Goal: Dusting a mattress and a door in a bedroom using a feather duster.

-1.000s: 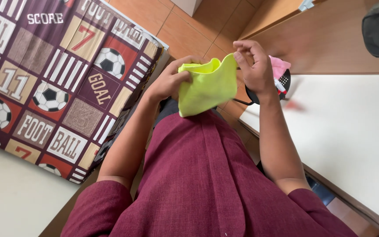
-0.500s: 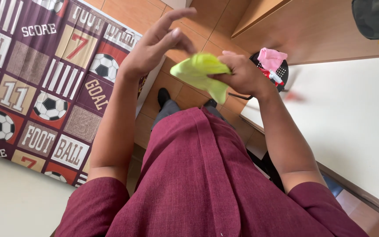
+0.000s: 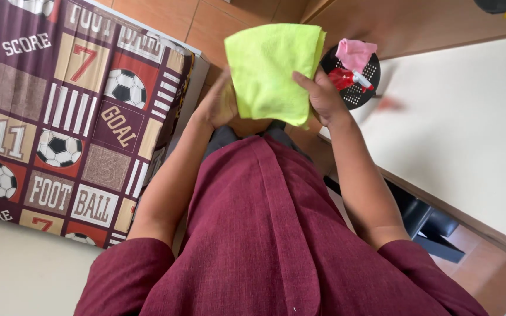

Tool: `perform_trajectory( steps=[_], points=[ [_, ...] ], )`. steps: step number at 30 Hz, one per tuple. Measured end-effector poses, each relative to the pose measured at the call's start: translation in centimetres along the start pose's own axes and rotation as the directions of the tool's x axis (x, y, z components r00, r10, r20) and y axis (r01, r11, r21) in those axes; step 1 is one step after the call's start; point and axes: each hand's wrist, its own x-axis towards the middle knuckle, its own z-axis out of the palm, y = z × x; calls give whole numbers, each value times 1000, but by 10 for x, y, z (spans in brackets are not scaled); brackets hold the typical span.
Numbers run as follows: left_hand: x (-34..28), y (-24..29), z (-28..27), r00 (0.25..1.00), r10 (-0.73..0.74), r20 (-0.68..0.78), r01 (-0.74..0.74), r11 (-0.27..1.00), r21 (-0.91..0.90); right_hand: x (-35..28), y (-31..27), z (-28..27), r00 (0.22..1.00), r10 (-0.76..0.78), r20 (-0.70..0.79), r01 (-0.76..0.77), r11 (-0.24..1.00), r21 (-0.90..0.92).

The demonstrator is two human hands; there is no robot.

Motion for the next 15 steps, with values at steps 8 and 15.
perform_trajectory(
  steps=[8, 15],
  points=[
    [1, -9, -8, 984, -65, 168, 6, 943, 333, -28, -2, -19, 999, 39, 28, -44, 973, 227],
    [9, 13, 26, 920, -233, 316, 235, 971, 32, -21, -2, -49, 987, -70, 148, 76, 996, -40]
  ],
)
